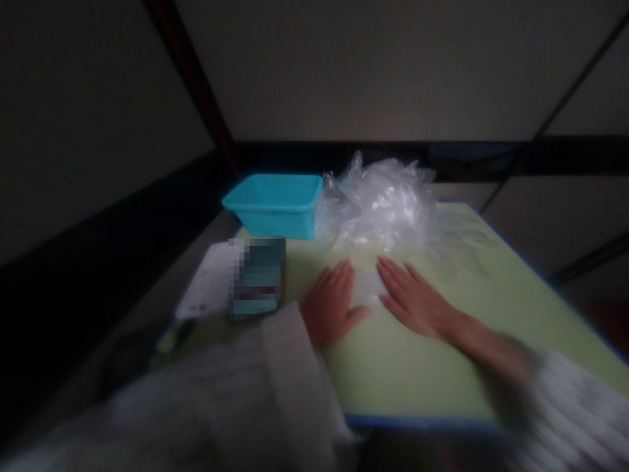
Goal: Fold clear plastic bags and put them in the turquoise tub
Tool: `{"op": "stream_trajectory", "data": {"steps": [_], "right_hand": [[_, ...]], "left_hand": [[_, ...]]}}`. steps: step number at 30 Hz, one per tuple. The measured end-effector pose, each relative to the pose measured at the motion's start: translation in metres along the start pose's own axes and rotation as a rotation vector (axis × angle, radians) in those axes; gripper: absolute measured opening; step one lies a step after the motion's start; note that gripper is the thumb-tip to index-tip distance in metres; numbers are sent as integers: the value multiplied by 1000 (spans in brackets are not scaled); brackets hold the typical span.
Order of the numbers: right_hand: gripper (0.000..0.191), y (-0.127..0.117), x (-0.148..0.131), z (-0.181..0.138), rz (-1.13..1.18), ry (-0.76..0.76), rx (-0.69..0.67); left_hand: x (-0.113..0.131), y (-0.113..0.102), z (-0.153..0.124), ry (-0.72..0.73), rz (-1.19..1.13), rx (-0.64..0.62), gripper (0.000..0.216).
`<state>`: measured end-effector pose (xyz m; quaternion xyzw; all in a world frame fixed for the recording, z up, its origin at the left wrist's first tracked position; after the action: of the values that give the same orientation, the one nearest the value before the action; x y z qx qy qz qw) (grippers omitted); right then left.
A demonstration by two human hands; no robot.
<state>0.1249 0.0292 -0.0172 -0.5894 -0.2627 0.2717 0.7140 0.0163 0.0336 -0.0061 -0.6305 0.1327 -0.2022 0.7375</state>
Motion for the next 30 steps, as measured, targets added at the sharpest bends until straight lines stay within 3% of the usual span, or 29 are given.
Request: {"op": "stream_trajectory", "data": {"steps": [9, 15, 19, 24, 27, 30], "right_hand": [[57, -13, 5, -2, 138, 7, 101], [39, -32, 19, -2, 301, 36, 256], [29, -42, 27, -9, 409, 97, 288], [19, -42, 16, -15, 669, 58, 177], [12, -45, 8, -16, 700, -26, 150], [14, -55, 5, -18, 589, -127, 196]], "left_hand": [[-7, 1, 0, -14, -153, -74, 69], [-17, -2, 0, -90, -275, -85, 73], [-30, -7, 5, -144, -227, -12, 70], [-50, -21, 13, -217, -109, 159, 61], [-46, -29, 11, -164, -103, 229, 58], [-31, -39, -1, -90, -155, 290, 49]]}}
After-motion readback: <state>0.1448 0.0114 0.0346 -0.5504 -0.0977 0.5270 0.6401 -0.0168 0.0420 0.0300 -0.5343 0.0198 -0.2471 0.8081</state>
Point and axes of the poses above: each hand's wrist, its own z-axis towards the middle knuckle, its own y-axis out of the palm, x = y × z, the point moved 9 cm from there along z, towards the middle knuckle, and after that the axes turned 14 degrees about -y, right-handed, at the moved point
